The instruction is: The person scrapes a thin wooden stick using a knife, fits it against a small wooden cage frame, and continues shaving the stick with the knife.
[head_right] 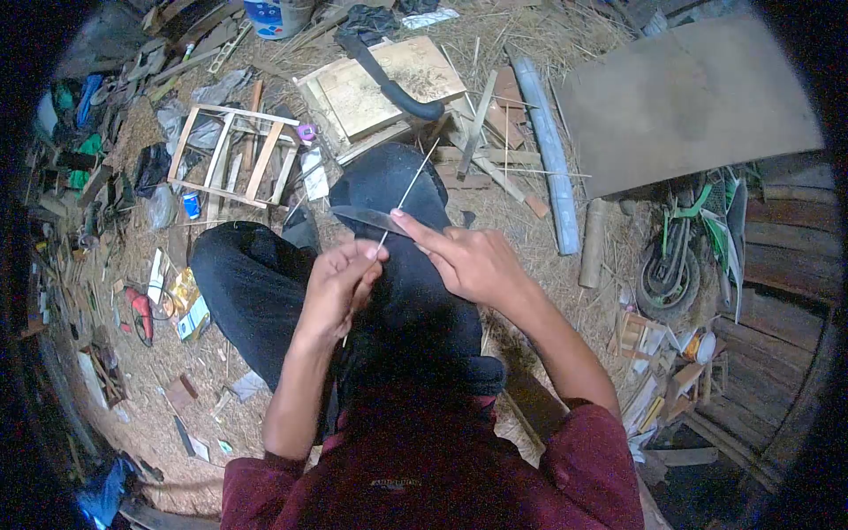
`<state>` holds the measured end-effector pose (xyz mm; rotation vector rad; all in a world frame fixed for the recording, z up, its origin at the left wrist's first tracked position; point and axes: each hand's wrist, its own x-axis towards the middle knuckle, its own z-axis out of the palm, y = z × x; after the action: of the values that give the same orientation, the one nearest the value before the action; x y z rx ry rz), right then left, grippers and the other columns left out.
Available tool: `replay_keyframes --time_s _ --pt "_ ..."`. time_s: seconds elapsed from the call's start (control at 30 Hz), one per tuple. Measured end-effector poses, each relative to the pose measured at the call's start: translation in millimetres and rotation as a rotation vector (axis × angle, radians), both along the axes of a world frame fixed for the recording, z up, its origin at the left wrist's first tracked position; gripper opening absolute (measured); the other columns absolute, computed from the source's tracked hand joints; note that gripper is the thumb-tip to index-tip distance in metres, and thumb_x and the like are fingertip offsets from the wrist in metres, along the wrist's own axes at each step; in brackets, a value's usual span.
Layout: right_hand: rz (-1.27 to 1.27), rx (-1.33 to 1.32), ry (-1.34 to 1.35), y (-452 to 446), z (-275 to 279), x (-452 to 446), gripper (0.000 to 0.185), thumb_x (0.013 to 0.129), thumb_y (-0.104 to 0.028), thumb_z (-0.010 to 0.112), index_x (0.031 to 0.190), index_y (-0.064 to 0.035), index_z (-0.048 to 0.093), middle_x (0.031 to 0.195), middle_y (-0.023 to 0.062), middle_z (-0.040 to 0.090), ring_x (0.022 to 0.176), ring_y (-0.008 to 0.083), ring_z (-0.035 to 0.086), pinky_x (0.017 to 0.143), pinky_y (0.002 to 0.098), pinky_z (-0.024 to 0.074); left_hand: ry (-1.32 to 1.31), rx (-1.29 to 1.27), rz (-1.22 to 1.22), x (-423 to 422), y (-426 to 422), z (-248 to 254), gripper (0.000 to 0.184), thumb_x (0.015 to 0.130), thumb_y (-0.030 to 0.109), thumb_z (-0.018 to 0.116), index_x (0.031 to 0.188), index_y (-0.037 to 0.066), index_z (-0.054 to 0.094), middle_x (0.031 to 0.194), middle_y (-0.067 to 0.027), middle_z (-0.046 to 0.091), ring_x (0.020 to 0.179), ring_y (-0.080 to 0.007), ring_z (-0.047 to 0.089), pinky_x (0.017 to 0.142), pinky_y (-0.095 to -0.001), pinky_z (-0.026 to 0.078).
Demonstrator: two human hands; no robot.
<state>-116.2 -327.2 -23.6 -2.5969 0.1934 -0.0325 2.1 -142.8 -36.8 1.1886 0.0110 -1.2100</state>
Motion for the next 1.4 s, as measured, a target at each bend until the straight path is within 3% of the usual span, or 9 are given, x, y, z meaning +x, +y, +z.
replay_keyframes --time_s 0.17,0.37,0.47,0.53,0.67,0.73,0.87,1.27,1.4 --pt "-0.071 0.003 -0.055 -2 -8 -2 0.062 0.091 -0.014 0.058 0.147 -0.0345 0.043 0.066 0.0157 0.059 0.06 0.0362 0.062 0.057 0.0476 0.0503 0.056 -0.061 -0.048 -13 48 -2 0.021 0.1 0.02 0.057 0.094 0.0 0.061 0.057 0.0033 0.047 0.036 -0.0019 0.03 0.035 -0.02 0.021" --pt "-0.164 0.188 -0.208 -2 -8 -3 0.057 0.094 -0.013 0.056 0.148 -0.0263 0.044 0.09 0.0207 0.069 0.07 0.0377 0.066 0.065 0.0446 0.0535 0.039 0.044 -0.043 -18 108 -5 0.02 0.101 0.019 0.057 0.097 -0.001 0.061 0.06 0.002 0.048 0.04 -0.0009 0.033 0.038 -0.0179 0.023" --pt "-0.275 0.2 -0.434 -14 -25 5 0.052 0.097 -0.016 0.06 0.145 -0.0056 0.045 0.103 0.0147 0.071 0.071 0.0227 0.068 0.064 0.0368 0.0516 -0.002 -0.015 0.073 -5 93 1 0.018 0.101 0.017 0.056 0.099 0.0 0.06 0.062 -0.0002 0.052 0.039 -0.0019 0.035 0.036 -0.0184 0.025" --pt "-0.578 0.698 -0.362 -1 -8 11 0.036 0.094 -0.02 0.069 0.121 0.0014 0.062 0.083 -0.0021 0.066 0.062 0.0042 0.053 0.053 0.0244 0.0406 -0.02 -0.073 0.191 1 66 4 0.017 0.099 0.02 0.058 0.099 0.003 0.058 0.064 0.0023 0.052 0.04 -0.0029 0.037 0.035 -0.0183 0.025" --pt "-0.728 0.974 -0.305 16 11 33 0.018 0.09 -0.019 0.075 0.083 -0.0065 0.065 0.066 -0.0087 0.055 0.055 0.0012 0.043 0.051 0.0199 0.0326 -0.086 -0.225 0.259 24 22 8 0.017 0.1 0.017 0.057 0.107 0.001 0.057 0.083 -0.0091 0.066 0.069 -0.0167 0.065 0.064 -0.027 0.053" --pt "-0.658 0.952 -0.286 29 14 38 0.016 0.091 -0.018 0.074 0.093 -0.0031 0.068 0.078 -0.0044 0.063 0.068 0.0032 0.052 0.062 0.0205 0.0418 -0.139 -0.276 0.287 31 5 14 0.018 0.1 0.017 0.057 0.108 0.001 0.057 0.089 -0.014 0.069 0.078 -0.0214 0.069 0.073 -0.0316 0.055" --pt "-0.53 1.023 -0.157 57 24 39 0.019 0.09 -0.017 0.073 0.102 -0.002 0.07 0.087 -0.0043 0.065 0.075 0.0027 0.054 0.069 0.0196 0.0436 -0.271 -0.269 0.315 46 -7 23 0.018 0.1 0.018 0.058 0.109 0.002 0.057 0.097 -0.0166 0.071 0.09 -0.0205 0.068 0.082 -0.0337 0.051" --pt "-0.448 1.094 -0.148 77 18 44 0.013 0.091 -0.012 0.072 0.099 -0.0019 0.07 0.073 -0.0075 0.06 0.063 -0.001 0.048 0.056 0.017 0.036 -0.332 -0.31 0.5 73 6 39 0.015 0.099 0.02 0.057 0.106 0.006 0.057 0.103 -0.0173 0.071 0.095 -0.0202 0.067 0.088 -0.0353 0.049" --pt "-0.576 1.158 -0.237 74 21 52 0.011 0.092 -0.014 0.071 0.095 -0.0032 0.07 0.063 -0.011 0.053 0.053 -0.0027 0.039 0.047 0.0177 0.0253 -0.38 -0.313 0.482 79 21 38 0.018 0.1 0.02 0.057 0.106 0.004 0.059 0.104 -0.016 0.071 0.095 -0.0204 0.068 0.086 -0.0338 0.05"
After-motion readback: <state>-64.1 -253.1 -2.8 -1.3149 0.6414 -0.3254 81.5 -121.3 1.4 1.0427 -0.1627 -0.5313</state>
